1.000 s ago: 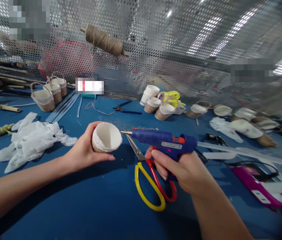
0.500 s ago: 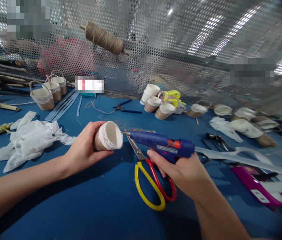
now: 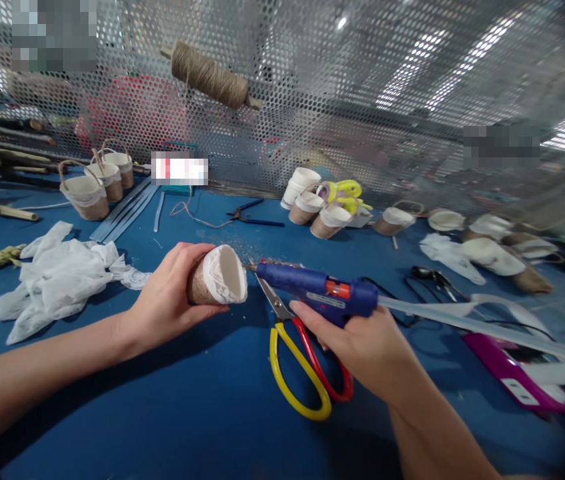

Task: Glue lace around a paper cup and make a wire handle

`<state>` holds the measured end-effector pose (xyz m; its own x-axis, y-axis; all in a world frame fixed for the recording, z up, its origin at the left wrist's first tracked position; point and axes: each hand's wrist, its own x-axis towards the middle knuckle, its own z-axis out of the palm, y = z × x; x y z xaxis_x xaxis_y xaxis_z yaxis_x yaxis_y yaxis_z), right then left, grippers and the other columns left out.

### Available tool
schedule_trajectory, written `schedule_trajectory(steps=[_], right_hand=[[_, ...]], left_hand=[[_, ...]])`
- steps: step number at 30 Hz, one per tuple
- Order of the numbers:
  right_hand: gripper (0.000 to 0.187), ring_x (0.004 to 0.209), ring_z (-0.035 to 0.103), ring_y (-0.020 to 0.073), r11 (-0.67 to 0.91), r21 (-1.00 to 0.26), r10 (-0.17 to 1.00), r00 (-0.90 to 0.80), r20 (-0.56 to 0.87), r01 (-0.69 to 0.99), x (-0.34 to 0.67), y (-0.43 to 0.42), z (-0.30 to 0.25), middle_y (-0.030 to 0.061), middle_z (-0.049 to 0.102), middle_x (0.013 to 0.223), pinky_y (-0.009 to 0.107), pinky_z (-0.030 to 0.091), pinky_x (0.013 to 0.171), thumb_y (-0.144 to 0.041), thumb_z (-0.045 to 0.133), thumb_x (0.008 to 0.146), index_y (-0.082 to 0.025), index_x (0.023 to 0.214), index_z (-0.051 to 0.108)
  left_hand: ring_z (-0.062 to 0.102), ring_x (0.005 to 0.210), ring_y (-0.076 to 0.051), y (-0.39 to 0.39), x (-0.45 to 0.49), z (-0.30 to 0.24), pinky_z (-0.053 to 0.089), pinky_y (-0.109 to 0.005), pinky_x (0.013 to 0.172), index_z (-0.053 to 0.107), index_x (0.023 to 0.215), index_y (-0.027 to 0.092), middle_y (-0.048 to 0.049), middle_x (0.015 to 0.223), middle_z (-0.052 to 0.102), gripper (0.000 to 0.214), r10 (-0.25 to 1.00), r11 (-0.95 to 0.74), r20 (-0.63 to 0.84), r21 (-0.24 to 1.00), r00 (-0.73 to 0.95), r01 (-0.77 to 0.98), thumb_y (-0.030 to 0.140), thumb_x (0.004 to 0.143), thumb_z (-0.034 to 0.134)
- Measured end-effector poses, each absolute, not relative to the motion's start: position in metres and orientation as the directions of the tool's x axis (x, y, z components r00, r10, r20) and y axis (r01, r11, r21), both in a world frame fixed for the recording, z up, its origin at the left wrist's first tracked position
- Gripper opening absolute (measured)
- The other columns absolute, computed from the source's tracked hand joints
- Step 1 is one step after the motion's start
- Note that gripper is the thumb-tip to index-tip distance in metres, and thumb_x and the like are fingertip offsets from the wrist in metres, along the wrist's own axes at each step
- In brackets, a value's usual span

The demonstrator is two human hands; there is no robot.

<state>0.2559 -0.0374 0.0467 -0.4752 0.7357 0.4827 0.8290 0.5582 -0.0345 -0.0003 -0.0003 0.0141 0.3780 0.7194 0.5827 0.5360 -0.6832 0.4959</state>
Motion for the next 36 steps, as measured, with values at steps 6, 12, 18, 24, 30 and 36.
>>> schedule_trajectory(steps=[6, 12, 18, 24, 30, 36], right_hand=[[0.019, 0.062, 0.063, 0.0223, 0.477, -0.240, 0.834, -0.350, 0.427, 0.846, 0.248, -0.036, 0.049, 0.0063, 0.067, 0.066, 0.033, 0.052, 0.058, -0.032, 0.055, 0.078, -0.022, 0.084, 0.070], [0.018, 0.065, 0.064, 0.0245, 0.395, -0.410, 0.898, -0.252, 0.361, 0.822, 0.251, -0.037, 0.054, 0.0053, 0.066, 0.060, 0.036, 0.052, 0.061, -0.037, 0.060, 0.073, -0.024, 0.082, 0.069], [0.016, 0.062, 0.064, 0.0237, 0.369, -0.459, 0.913, -0.224, 0.340, 0.808, 0.247, -0.037, 0.057, 0.0046, 0.065, 0.058, 0.036, 0.052, 0.060, -0.036, 0.059, 0.073, -0.024, 0.078, 0.069], [0.014, 0.058, 0.064, 0.0232, 0.333, -0.475, 0.925, -0.185, 0.331, 0.815, 0.243, -0.037, 0.055, 0.0057, 0.066, 0.061, 0.037, 0.052, 0.058, -0.031, 0.057, 0.075, -0.023, 0.074, 0.068], [0.018, 0.063, 0.063, 0.0246, 0.397, -0.448, 0.904, -0.258, 0.341, 0.801, 0.253, -0.037, 0.059, 0.0047, 0.065, 0.059, 0.038, 0.052, 0.063, -0.037, 0.061, 0.070, -0.024, 0.081, 0.069], [0.021, 0.066, 0.063, 0.0242, 0.394, -0.512, 0.904, -0.224, 0.364, 0.763, 0.249, -0.037, 0.053, 0.0067, 0.065, 0.064, 0.037, 0.051, 0.060, -0.042, 0.059, 0.073, -0.024, 0.080, 0.069]], left_hand=[[0.055, 0.095, -0.023, -0.002, 0.000, 0.015, 0.047, -0.038, 0.078, 0.037, 0.115, 0.022, -0.0085, 0.107, 0.054, 0.058, 0.734, -0.670, 0.563, 0.514, 0.379, 0.535, 0.035, 0.068, 0.069], [0.054, 0.095, -0.023, -0.002, 0.000, 0.017, 0.048, -0.038, 0.078, 0.036, 0.115, 0.022, -0.0085, 0.107, 0.054, 0.057, 0.731, -0.674, 0.563, 0.506, 0.387, 0.538, 0.034, 0.069, 0.068], [0.054, 0.097, -0.023, -0.002, -0.001, 0.017, 0.048, -0.038, 0.080, 0.036, 0.115, 0.022, -0.0083, 0.108, 0.053, 0.059, 0.744, -0.661, 0.546, 0.518, 0.385, 0.542, 0.036, 0.068, 0.069], [0.054, 0.096, -0.023, -0.001, -0.001, 0.018, 0.048, -0.038, 0.079, 0.036, 0.115, 0.021, -0.0089, 0.108, 0.052, 0.059, 0.736, -0.666, 0.565, 0.503, 0.374, 0.551, 0.035, 0.068, 0.069], [0.054, 0.096, -0.024, -0.001, -0.002, 0.018, 0.048, -0.039, 0.078, 0.036, 0.115, 0.023, -0.0084, 0.108, 0.053, 0.058, 0.738, -0.663, 0.563, 0.504, 0.372, 0.554, 0.036, 0.069, 0.068], [0.054, 0.096, -0.024, -0.002, -0.002, 0.018, 0.047, -0.039, 0.078, 0.036, 0.116, 0.023, -0.0085, 0.107, 0.053, 0.058, 0.732, -0.669, 0.565, 0.494, 0.380, 0.555, 0.034, 0.069, 0.068]])
